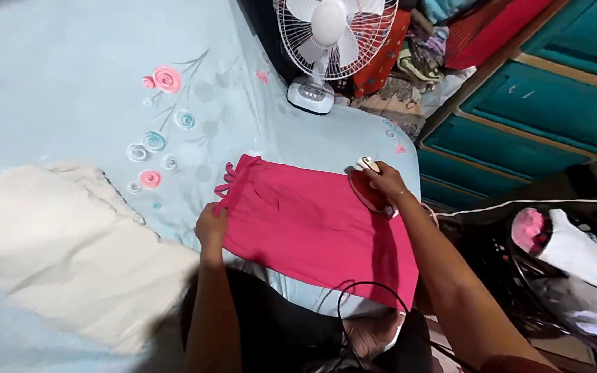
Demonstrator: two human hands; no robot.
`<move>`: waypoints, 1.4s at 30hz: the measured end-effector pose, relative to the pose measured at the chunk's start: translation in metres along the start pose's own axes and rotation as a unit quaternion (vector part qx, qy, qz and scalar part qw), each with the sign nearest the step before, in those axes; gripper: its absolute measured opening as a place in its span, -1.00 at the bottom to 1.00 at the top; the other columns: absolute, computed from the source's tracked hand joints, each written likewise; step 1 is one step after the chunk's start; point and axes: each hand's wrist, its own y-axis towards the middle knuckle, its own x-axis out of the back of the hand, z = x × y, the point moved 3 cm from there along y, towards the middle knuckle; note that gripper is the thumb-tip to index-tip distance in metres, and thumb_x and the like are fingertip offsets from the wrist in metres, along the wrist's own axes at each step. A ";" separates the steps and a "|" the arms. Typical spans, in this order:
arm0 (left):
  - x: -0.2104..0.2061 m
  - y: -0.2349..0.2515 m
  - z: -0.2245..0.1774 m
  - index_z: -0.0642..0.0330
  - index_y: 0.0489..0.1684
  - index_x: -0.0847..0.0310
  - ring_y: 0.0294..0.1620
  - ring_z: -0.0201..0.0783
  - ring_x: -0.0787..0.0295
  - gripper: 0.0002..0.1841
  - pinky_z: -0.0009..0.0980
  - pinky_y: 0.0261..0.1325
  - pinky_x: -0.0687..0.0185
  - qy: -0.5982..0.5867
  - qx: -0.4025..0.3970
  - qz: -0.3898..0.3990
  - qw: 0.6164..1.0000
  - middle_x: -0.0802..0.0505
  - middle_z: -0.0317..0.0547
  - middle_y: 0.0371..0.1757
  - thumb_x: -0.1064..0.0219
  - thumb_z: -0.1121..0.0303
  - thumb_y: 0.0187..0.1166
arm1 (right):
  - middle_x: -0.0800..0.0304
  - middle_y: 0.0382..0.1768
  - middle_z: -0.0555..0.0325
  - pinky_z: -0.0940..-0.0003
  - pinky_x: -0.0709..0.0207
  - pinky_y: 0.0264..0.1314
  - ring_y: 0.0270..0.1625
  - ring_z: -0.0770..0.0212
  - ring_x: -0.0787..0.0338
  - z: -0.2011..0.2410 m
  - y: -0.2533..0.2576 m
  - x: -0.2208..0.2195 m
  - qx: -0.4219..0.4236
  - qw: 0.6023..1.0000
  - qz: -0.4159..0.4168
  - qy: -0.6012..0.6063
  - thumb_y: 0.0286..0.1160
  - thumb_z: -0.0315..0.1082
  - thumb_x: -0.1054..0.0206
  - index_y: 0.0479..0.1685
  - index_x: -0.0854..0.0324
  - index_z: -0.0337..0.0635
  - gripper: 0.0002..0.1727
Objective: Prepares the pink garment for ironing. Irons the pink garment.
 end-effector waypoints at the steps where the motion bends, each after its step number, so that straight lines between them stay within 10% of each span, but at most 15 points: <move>1: 0.000 -0.001 -0.001 0.32 0.43 -0.62 0.52 0.39 -0.58 -0.63 0.39 0.57 -0.28 0.003 0.000 0.000 1.000 -0.75 0.43 0.36 -0.22 0.30 0.79 | -0.80 0.03 -0.33 -0.29 -0.58 0.18 0.05 -0.25 -0.80 -0.017 -0.008 0.012 -0.029 0.999 -0.021 0.018 0.73 0.02 -0.28 0.37 -0.61 -0.23 -0.49; 9: 0.002 -0.007 -0.003 0.32 0.43 -0.61 0.53 0.37 -0.58 -0.62 0.39 0.58 -0.25 0.002 -0.012 -0.004 1.000 -0.74 0.43 0.38 -0.21 0.30 0.79 | -0.72 0.05 -0.25 -0.01 -0.60 0.02 -0.12 -0.01 -0.73 -0.093 -0.079 0.046 -0.138 0.977 -0.105 0.124 0.77 -0.03 -0.23 0.40 -0.54 -0.33 -0.47; 15: 0.002 -0.008 0.000 0.32 0.47 -0.59 0.50 0.42 -0.59 -0.59 0.44 0.54 -0.26 0.013 -0.024 0.004 1.000 -0.74 0.46 0.36 -0.25 0.27 0.78 | -0.74 -0.08 -0.04 0.32 -0.61 -0.07 -0.20 0.32 -0.69 -0.071 -0.138 0.019 0.016 0.986 0.004 0.166 0.67 -0.27 -0.27 0.28 -0.58 -0.42 -0.61; 23: 0.000 -0.010 0.004 0.31 0.51 -0.56 0.54 0.45 -0.54 -0.57 0.47 0.56 -0.23 0.016 -0.038 0.002 0.999 -0.71 0.48 0.41 -0.24 0.26 0.78 | -0.81 0.18 -0.25 -0.06 -0.57 0.42 0.24 -0.08 -0.81 0.034 -0.136 -0.047 0.092 0.990 0.095 0.049 0.68 -0.11 -0.33 0.40 -0.63 -0.30 -0.50; 35: 0.005 0.000 0.020 0.37 0.43 -0.61 0.48 0.44 -0.60 -0.63 0.44 0.52 -0.35 -0.081 -0.054 -0.037 0.995 -0.74 0.48 0.36 -0.23 0.36 0.76 | -0.83 0.14 -0.25 -0.06 -0.61 0.36 0.20 -0.06 -0.84 0.003 -0.185 -0.044 0.155 0.973 0.169 0.003 0.61 -0.11 -0.31 0.44 -0.59 -0.33 -0.45; 42: 0.009 -0.005 0.016 0.34 0.38 -0.63 0.45 0.40 -0.64 -0.66 0.41 0.49 -0.40 -0.087 -0.046 -0.050 0.994 -0.77 0.43 0.32 -0.23 0.36 0.76 | -0.84 0.13 -0.25 -0.17 -0.58 0.37 0.22 -0.14 -0.83 0.069 -0.188 -0.093 0.194 0.955 0.223 -0.024 0.65 0.00 -0.30 0.45 -0.59 -0.29 -0.41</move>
